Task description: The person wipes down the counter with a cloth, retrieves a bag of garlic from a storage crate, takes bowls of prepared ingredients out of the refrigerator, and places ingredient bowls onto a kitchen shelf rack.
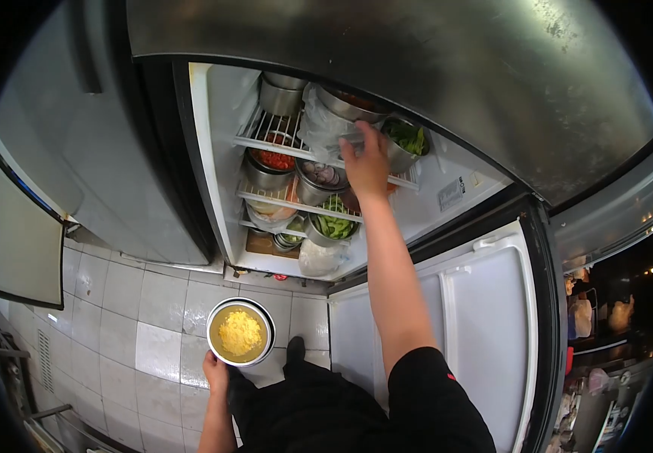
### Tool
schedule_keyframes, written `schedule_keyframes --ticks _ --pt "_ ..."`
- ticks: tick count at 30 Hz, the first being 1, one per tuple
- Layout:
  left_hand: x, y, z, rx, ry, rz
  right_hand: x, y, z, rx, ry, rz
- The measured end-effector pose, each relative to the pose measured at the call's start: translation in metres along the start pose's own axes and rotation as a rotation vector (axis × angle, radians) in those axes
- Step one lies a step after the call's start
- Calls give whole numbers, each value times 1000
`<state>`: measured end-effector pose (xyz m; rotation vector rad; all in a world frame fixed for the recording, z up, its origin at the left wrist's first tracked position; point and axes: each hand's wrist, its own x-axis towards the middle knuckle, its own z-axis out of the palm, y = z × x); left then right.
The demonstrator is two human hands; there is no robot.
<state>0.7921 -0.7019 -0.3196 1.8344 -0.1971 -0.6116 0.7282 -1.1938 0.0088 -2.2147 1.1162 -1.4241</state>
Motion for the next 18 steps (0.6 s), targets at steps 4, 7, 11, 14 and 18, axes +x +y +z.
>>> schedule_keyframes --ticks 4,7,11,14,18 --pt "-7 -1 0 -96 18 5 8 -13 6 -156 10 3" --pt "-8 -5 -4 -80 12 1 9 -8 6 -172 29 -69" --pt "-7 -12 -7 -75 33 34 15 -12 -7 -136 32 96" --pt "-10 4 -10 -74 41 22 26 -25 -19 -51 78 86" --pt "-10 6 -12 -46 47 32 48 6 -10 -300 -4 -99"
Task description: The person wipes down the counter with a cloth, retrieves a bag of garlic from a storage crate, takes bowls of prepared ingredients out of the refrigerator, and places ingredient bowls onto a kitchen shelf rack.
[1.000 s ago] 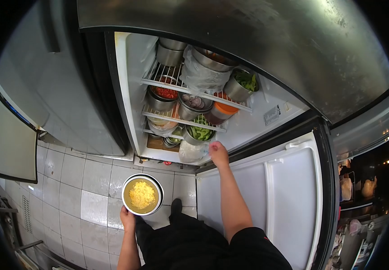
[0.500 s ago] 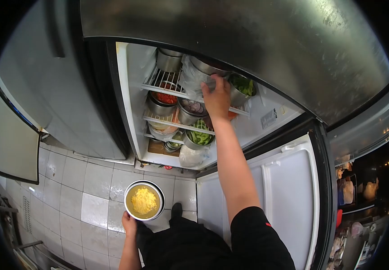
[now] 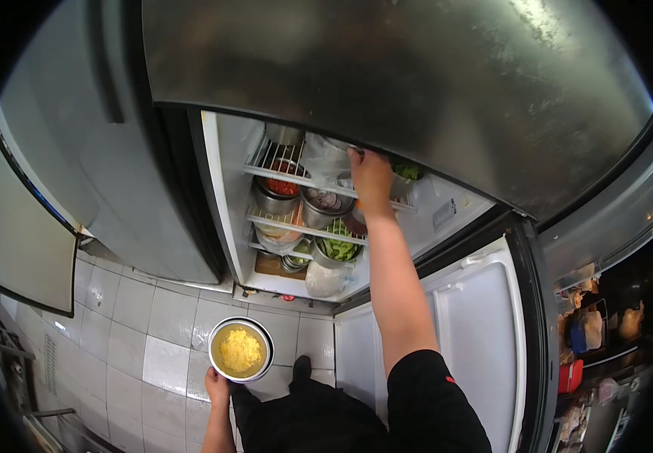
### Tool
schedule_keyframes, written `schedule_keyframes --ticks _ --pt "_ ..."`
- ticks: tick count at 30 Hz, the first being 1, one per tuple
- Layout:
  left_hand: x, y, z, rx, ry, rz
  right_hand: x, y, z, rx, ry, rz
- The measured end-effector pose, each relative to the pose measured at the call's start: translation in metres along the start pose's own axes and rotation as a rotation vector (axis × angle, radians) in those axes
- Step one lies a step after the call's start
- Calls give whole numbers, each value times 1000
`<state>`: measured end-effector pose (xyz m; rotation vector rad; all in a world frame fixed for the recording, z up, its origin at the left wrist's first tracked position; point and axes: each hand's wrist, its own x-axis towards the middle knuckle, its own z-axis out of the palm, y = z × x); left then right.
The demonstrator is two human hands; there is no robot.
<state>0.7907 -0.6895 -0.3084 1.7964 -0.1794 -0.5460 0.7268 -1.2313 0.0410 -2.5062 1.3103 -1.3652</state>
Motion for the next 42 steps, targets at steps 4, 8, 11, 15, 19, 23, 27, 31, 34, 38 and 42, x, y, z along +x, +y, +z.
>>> schedule_keyframes --ticks 4,8,11,15,19,23,27,31,34,38,42 --pt "3 -6 -4 0 17 -22 5 27 20 -9 76 -41" --pt "8 -10 -7 41 13 -10 28 29 2 71 192 -248" --pt "13 -14 -6 2 4 -30 33 29 -24 -134 347 -442" --pt "14 -3 2 -34 -7 -41 40 28 -44 -243 300 -398" --pt "15 0 6 -58 -41 -57 29 29 -44 -193 214 -289" --pt "10 17 9 -35 -89 -58 12 32 -10 -146 252 -382" --pt "0 38 11 -71 -88 -67 -1 23 3 260 122 -42" --pt "2 19 7 -51 -74 -60 -17 -2 -2 225 171 88" --pt "2 15 4 8 -68 -29 -12 -10 -7 128 79 94" --pt "-1 24 2 14 -44 -50 -4 7 4 -111 103 -72" --pt "1 25 3 -58 -18 -35 2 -14 -15 -253 -170 88"
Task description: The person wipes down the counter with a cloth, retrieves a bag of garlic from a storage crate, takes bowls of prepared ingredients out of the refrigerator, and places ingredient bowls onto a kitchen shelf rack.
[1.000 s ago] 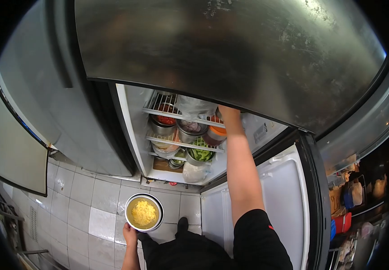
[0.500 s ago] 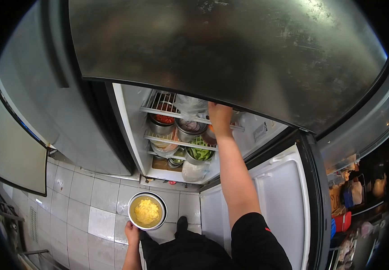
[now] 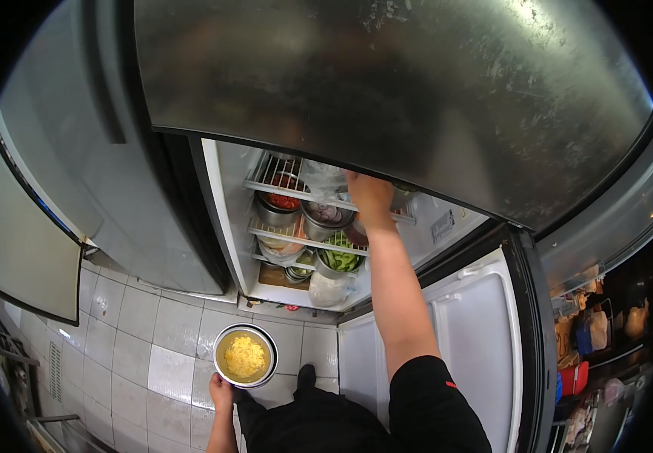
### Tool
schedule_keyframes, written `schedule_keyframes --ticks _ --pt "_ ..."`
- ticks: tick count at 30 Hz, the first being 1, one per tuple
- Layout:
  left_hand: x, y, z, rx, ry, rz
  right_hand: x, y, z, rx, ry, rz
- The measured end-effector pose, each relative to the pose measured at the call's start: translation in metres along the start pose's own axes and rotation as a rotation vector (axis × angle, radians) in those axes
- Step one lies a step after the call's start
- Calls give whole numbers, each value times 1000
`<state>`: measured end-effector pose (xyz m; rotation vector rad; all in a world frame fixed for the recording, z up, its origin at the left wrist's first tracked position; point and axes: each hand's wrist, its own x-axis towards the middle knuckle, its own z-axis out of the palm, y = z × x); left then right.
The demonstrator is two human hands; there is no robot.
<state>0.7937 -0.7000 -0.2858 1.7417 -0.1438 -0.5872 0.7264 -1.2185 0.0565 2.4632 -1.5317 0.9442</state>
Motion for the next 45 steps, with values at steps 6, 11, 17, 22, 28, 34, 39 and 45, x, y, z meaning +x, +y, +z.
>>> schedule_keyframes --ticks 6,11,17,22,28,34,39,45 --pt "11 -22 -1 37 10 -14 2 -2 24 61 -7 82" --pt "9 -11 4 -6 16 -17 2 7 42 390 269 -91" --pt "7 -2 1 116 7 86 -22 6 33 565 410 -184" --pt "9 16 9 70 -10 14 -39 7 6 642 223 -83" --pt "18 30 21 -29 -38 -20 -84 -4 -11 644 51 3" --pt "35 35 35 -60 -41 9 -142 -21 -25 883 12 -30" --pt "47 17 30 -8 32 42 -186 -43 -37 907 -33 -200" --pt "24 21 1 -52 149 0 -237 -81 -45 1007 -254 -263"
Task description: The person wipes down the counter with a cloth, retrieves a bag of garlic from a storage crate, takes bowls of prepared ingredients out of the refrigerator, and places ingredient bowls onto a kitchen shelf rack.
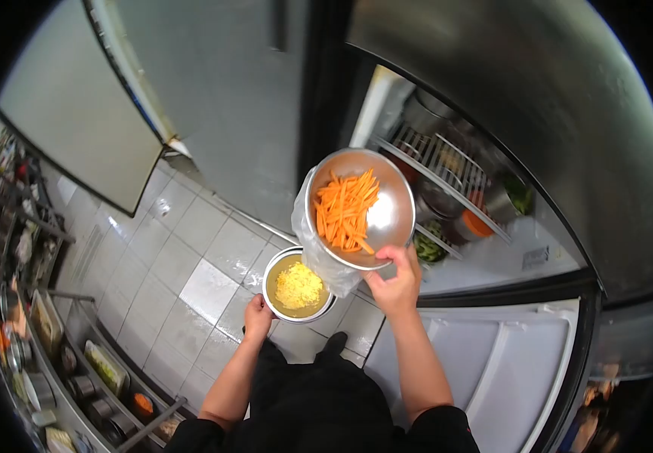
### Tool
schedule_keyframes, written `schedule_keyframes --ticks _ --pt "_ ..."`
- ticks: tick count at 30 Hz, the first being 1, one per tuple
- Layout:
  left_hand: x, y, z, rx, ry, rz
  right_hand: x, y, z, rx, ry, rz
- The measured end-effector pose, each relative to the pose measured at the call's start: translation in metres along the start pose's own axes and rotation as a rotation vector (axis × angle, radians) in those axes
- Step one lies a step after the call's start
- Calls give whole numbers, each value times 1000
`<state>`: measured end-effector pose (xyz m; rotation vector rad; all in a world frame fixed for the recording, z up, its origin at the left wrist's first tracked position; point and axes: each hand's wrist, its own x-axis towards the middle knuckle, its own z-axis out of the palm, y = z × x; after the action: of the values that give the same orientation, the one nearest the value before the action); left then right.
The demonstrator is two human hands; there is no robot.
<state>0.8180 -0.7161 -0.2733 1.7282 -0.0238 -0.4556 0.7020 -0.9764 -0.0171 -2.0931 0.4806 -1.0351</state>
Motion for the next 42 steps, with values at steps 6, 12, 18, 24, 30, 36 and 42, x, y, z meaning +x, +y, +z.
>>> schedule_keyframes --ticks 6,12,18,24,30,36,42 --pt "-23 10 -89 -10 128 -60 -9 -68 80 50 -204 -192" --pt "-47 -6 -224 74 226 -46 -26 -161 190 183 -411 -290" --pt "-115 54 -369 75 494 -111 -41 -292 316 362 -610 -435" --pt "-175 76 -451 -27 901 -251 -56 -422 430 618 -905 -590" --pt "-266 67 -485 -65 1370 -383 -122 -522 511 865 -1140 -756" --pt "-339 35 -516 -453 1890 -366 -206 -628 590 1076 -1384 -941" --pt "-424 75 -546 -696 2245 -238 -331 -698 630 1233 -1603 -996"
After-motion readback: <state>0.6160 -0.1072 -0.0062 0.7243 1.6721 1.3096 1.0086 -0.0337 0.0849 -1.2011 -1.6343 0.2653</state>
